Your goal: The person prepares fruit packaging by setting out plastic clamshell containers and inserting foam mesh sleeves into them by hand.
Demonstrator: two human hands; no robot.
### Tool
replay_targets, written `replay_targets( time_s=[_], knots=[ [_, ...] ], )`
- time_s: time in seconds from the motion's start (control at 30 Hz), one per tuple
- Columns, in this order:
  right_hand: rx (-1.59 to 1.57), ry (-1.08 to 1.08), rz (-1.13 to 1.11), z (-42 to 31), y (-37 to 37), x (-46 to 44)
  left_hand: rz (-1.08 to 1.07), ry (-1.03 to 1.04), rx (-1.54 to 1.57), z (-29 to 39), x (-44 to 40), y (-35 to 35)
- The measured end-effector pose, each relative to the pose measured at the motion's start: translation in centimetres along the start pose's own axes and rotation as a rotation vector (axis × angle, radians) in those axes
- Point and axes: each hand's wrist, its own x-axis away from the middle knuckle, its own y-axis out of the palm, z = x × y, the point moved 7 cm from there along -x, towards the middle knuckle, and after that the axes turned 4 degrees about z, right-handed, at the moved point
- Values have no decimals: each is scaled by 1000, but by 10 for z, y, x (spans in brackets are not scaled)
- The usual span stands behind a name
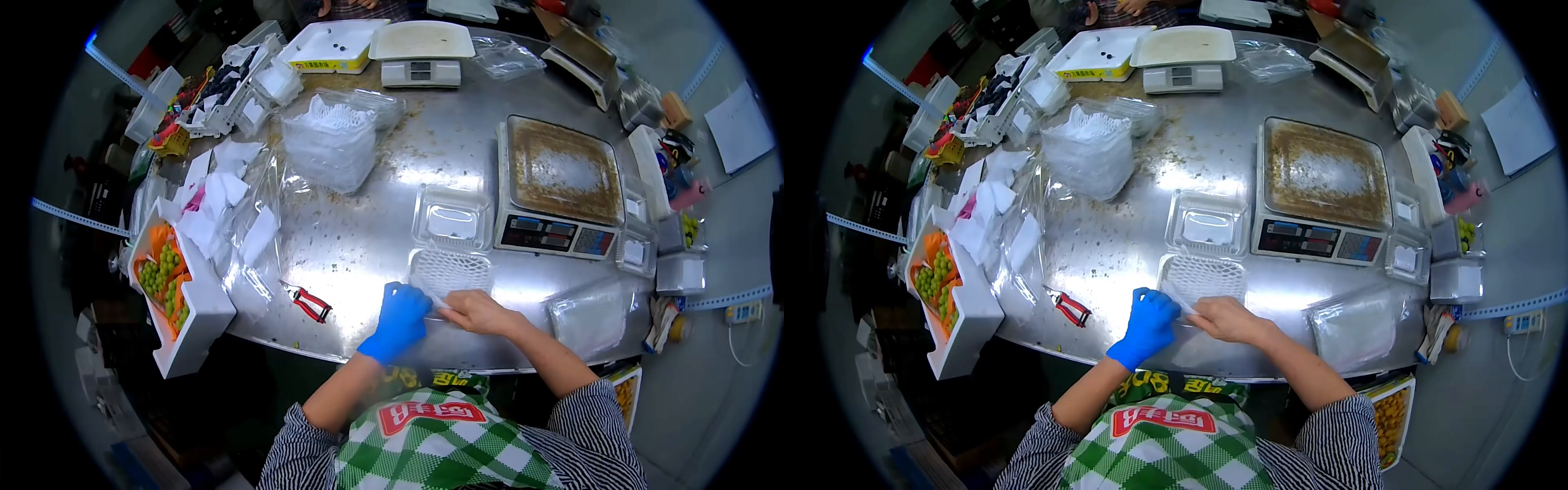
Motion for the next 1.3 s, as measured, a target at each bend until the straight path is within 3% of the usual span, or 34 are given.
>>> replay_targets(
  time_s=[0.1, 0.2, 0.23, 0.33, 0.37, 0.43, 0.47, 0.5, 0.73, 0.97, 1.1, 1.17, 1.27, 1.3],
  knots=[
    [-47, 11, 115, -11, -10, -6, 319, -72, 40, 4, 0, -28],
    [-101, 55, 258, -16, -22, -8, 460, -423, 392, -15, 12, -24],
    [-149, 106, 317, -12, -29, -5, 379, -541, 554, -21, 18, -18],
    [-387, 324, 536, 9, -66, 20, 93, -450, 5, -36, 36, 4],
    [-436, 184, 733, 11, -89, 28, 77, -511, 43, -44, 42, 11],
    [-818, 15, 943, 10, -127, 39, 186, -486, 137, -52, 51, 13],
    [-1156, -12, 950, 9, -138, 43, 237, -468, 185, -54, 54, 12],
    [-1161, -147, 947, 10, -150, 46, 271, -484, 215, -54, 54, 8],
    [-1372, -88, 1154, 22, -150, 60, 129, -436, 195, -56, 57, 0],
    [-1525, -158, 1265, -20, -159, 12, 120, -291, 299, -69, 71, -1],
    [-1345, -307, 1163, -62, -187, -28, 239, -266, 326, -69, 77, -36],
    [-896, -135, 1274, -69, -200, -47, 289, -254, 315, -75, 85, -51],
    [-174, -182, 1213, -146, -216, -125, 291, -295, 375, -94, 105, -58],
    [-90, -179, 1166, -160, -213, -158, 330, -298, 356, -99, 109, -66]
  ],
)
